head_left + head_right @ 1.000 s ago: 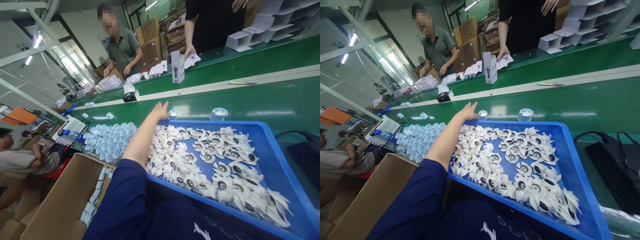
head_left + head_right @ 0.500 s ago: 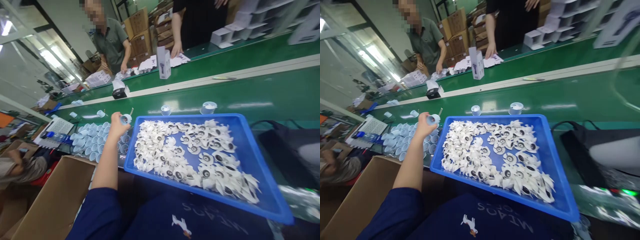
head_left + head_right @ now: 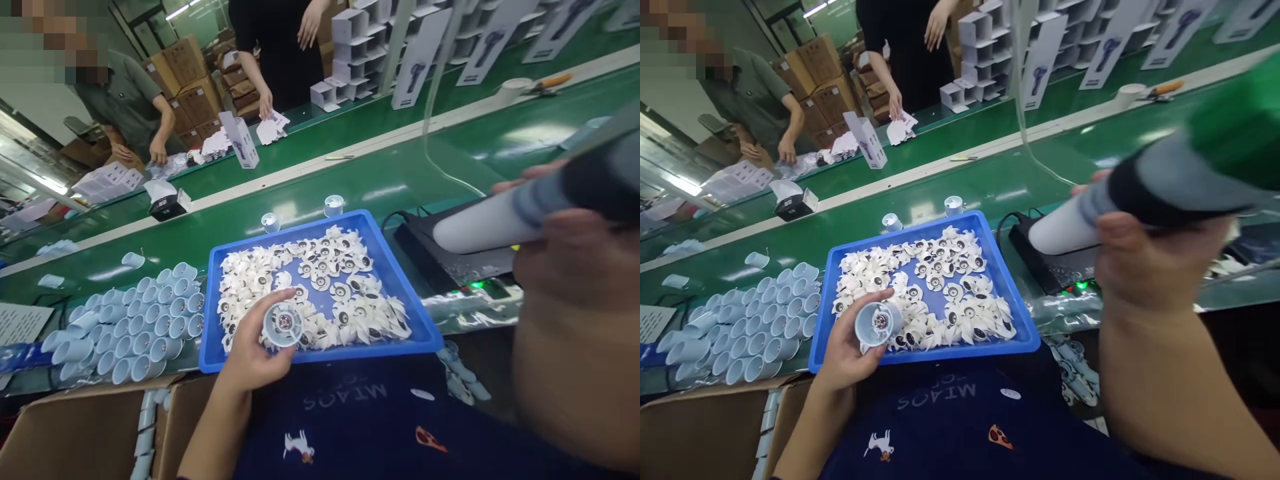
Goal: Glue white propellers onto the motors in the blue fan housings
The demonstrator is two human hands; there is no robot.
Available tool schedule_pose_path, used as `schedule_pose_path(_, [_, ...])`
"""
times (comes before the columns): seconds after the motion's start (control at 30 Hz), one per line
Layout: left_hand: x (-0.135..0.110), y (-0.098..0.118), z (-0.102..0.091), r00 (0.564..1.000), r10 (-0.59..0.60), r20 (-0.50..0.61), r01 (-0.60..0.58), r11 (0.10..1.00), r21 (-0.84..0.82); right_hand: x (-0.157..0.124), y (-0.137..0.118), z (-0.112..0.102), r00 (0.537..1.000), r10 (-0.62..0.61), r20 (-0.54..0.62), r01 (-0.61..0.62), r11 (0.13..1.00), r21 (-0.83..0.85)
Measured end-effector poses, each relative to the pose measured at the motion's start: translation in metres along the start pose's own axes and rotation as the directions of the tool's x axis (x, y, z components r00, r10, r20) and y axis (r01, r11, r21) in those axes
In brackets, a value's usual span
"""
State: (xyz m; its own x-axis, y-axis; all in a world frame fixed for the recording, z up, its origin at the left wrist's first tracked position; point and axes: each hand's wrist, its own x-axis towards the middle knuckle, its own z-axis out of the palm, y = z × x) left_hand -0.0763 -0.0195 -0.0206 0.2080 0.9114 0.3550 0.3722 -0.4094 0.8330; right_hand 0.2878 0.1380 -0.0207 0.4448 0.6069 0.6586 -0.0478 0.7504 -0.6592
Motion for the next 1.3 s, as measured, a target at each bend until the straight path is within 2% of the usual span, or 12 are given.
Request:
schedule_pose_path(0.07, [0.004, 0.001, 0.007, 0.998, 0.003, 0.068, -0.005, 0.999, 0.033, -0.005, -0.006, 0.007, 0.998, -0.045, 0.035, 0.043, 0.997, 0.059])
schedule_pose_path(0.13, [0.005, 0.001, 0.01, 0.994, 0.002, 0.109, -0.008, 0.999, 0.048, -0.013, -0.005, 0.006, 0.997, 0.037, 0.06, -0.041, 0.998, 0.057])
schedule_pose_path(0.23, [0.005, -0.002, 0.01, 0.987, -0.02, 0.161, 0.005, 0.996, 0.091, -0.026, 0.005, -0.008, 0.984, 0.176, 0.024, -0.177, 0.984, 0.007])
schedule_pose_path(0.4, [0.011, -0.002, 0.012, 0.979, -0.01, 0.205, -0.024, 0.986, 0.164, -0.031, 0.011, -0.019, 0.98, 0.197, 0.023, -0.196, 0.98, -0.023])
schedule_pose_path(0.67, [0.01, -0.005, 0.015, 0.974, 0.018, 0.227, -0.066, 0.977, 0.205, -0.005, 0.007, -0.001, 0.979, 0.185, 0.086, -0.188, 0.982, 0.026])
schedule_pose_path(0.83, [0.006, -0.004, 0.013, 0.971, 0.03, 0.239, -0.093, 0.961, 0.259, 0.006, -0.002, 0.011, 0.968, 0.171, 0.181, -0.184, 0.981, 0.056])
schedule_pose_path(1.07, [-0.001, -0.007, 0.011, 0.97, 0.04, 0.239, -0.113, 0.947, 0.301, 0.039, -0.036, 0.026, 0.942, -0.022, 0.334, -0.007, 0.996, 0.085])
schedule_pose_path(1.23, [-0.008, -0.011, 0.015, 0.974, 0.028, 0.223, -0.093, 0.953, 0.287, 0.055, -0.058, 0.035, 0.931, 0.011, 0.364, -0.048, 0.995, 0.093])
schedule_pose_path(1.3, [-0.01, -0.011, 0.016, 0.973, 0.017, 0.229, -0.082, 0.957, 0.279, 0.055, -0.062, 0.04, 0.905, 0.097, 0.415, -0.142, 0.987, 0.078])
